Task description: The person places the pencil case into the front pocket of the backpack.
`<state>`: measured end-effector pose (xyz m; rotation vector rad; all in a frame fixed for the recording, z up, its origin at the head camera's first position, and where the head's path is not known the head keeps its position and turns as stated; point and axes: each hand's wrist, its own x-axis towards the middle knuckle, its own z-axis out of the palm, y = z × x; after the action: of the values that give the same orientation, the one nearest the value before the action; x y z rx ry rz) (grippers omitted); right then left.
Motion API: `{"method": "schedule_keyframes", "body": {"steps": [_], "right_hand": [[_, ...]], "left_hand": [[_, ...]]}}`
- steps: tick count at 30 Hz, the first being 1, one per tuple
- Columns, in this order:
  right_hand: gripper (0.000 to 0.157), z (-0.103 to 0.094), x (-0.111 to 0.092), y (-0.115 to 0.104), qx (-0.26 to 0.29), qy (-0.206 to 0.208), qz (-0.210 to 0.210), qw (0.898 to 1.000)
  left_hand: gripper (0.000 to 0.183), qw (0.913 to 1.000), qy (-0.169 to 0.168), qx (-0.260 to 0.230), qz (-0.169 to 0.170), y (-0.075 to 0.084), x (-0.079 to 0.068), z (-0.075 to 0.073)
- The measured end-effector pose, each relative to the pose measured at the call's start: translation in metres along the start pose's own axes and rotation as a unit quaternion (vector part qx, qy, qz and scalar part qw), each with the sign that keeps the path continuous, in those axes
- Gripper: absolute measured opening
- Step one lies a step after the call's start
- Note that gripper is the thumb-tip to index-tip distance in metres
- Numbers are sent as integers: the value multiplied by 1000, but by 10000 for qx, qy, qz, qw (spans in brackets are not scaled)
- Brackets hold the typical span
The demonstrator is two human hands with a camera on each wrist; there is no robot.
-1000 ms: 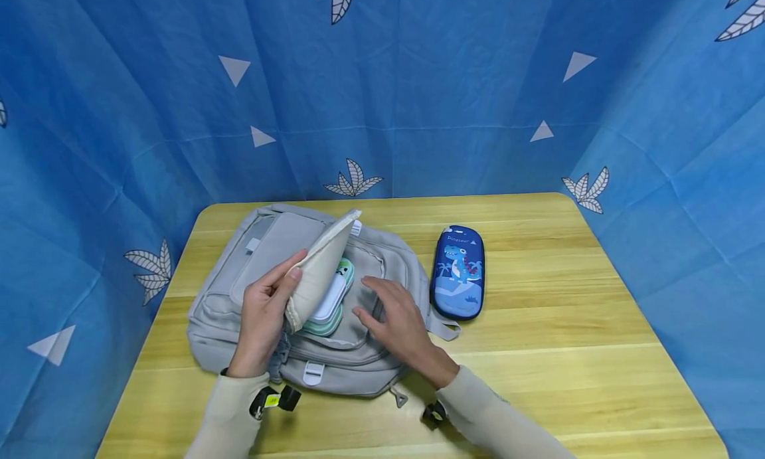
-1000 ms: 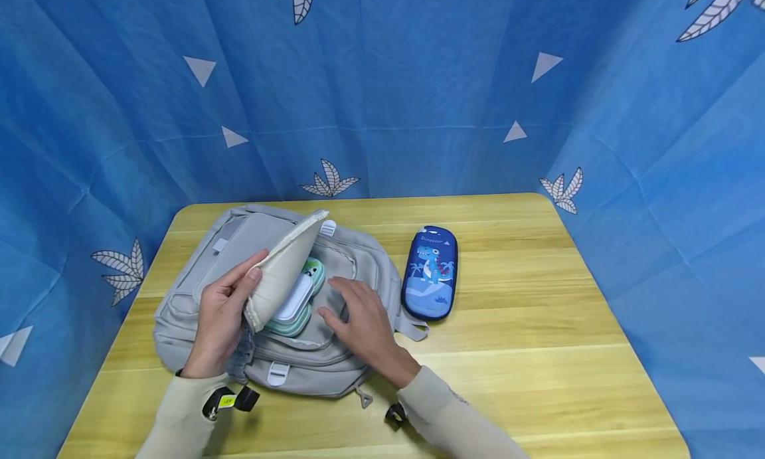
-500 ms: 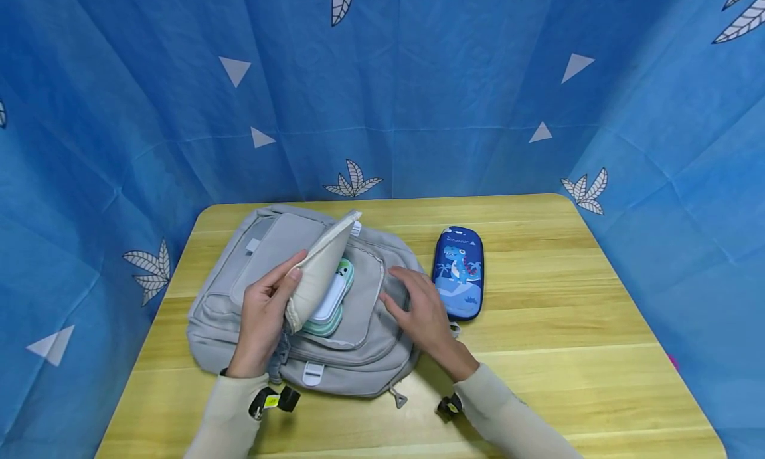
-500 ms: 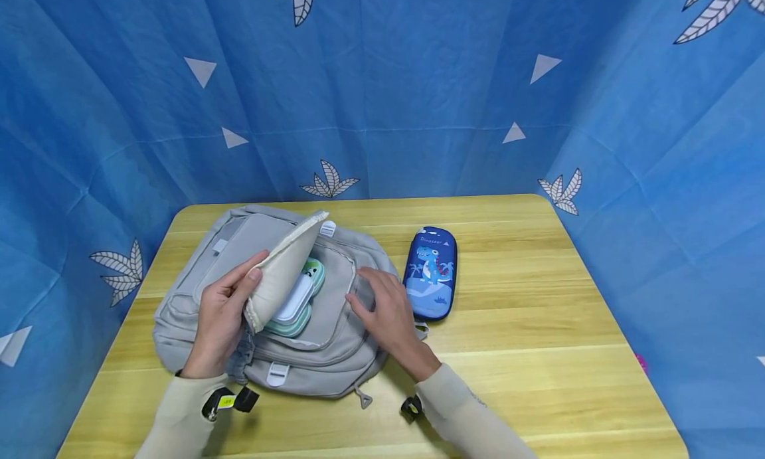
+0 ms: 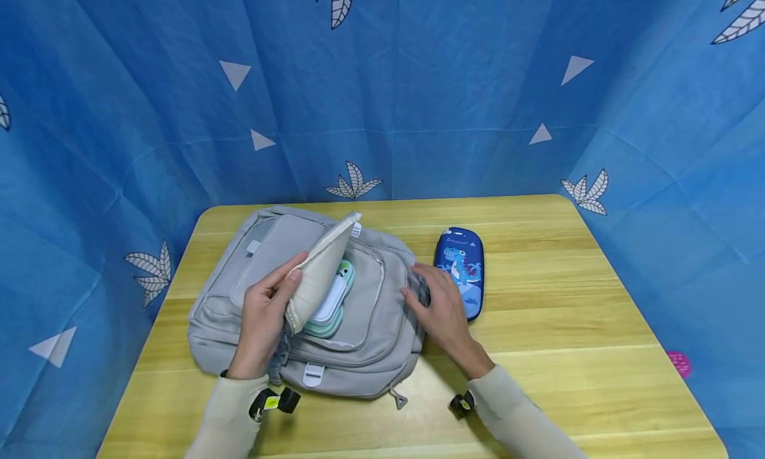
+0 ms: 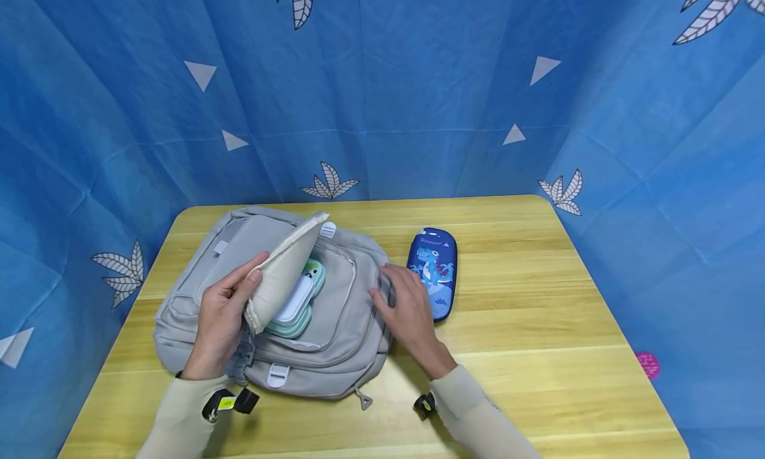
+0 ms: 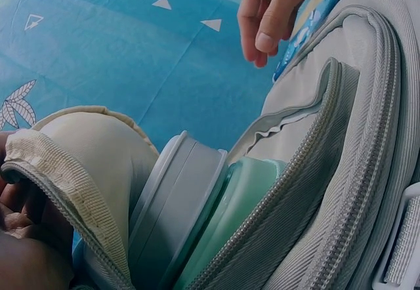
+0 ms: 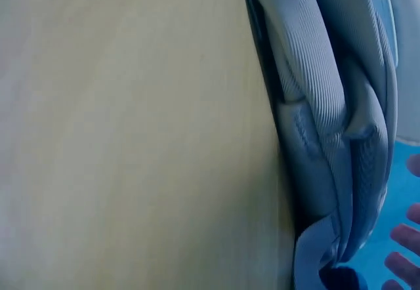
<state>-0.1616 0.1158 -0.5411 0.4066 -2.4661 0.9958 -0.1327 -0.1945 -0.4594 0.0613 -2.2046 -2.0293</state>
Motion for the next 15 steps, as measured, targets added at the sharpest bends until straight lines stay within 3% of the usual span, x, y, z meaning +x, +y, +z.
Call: {"method": "schedule_keyframes", "body": {"steps": [15], "right_hand": [[56,-15,1,19,-617,-256,485,9966]], "left_hand": [[37,10000,4,-3,0,0,0,0]]}}
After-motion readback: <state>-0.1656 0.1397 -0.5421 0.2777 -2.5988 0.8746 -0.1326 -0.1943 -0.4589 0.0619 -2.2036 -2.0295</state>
